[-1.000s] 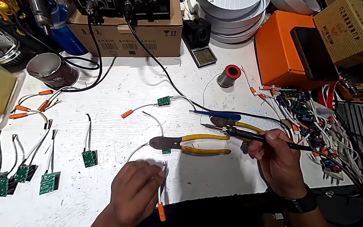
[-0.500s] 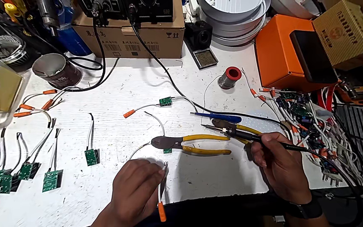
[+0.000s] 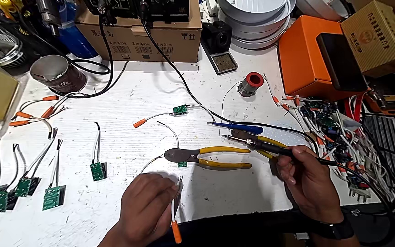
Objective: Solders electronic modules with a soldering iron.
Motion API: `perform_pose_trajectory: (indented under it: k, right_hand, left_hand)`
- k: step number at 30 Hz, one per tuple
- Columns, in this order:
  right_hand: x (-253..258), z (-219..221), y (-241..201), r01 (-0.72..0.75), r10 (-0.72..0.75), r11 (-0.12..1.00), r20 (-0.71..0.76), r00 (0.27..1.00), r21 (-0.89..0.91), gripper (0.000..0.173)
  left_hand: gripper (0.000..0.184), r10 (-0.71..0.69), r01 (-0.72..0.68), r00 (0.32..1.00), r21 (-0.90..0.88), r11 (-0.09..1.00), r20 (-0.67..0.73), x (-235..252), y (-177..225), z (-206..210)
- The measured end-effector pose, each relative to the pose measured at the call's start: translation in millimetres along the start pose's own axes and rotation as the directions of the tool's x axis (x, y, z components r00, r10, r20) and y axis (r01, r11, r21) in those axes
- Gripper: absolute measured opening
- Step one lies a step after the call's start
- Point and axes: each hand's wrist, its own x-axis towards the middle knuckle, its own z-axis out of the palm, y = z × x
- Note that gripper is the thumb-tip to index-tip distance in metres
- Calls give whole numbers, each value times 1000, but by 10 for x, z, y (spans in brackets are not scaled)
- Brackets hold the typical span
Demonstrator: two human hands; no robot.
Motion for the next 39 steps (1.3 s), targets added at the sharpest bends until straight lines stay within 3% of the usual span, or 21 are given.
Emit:
perform_pose_trajectory:
  k: [21, 29, 35, 39]
  right_hand:
    - [10, 87, 11, 10, -12, 997, -30, 999, -79, 22]
    - [24, 43, 2, -16, 15, 1000, -63, 998, -16, 26]
    - [18, 63, 19, 11, -12, 1000, -45, 999, -27, 24]
    - [-5, 26, 52, 74, -72, 997, 42, 997, -31, 18]
  left_hand:
    - [7, -20, 20, 1000, -10, 1000, -5, 7, 4, 5]
    - [8, -19, 19, 1000, -6, 1000, -7, 8, -1, 3]
    - [9, -18, 18, 1000, -5, 1000, -10, 13, 3, -1]
    - [9, -23, 22, 1000, -8, 1000, -19, 12, -1, 3]
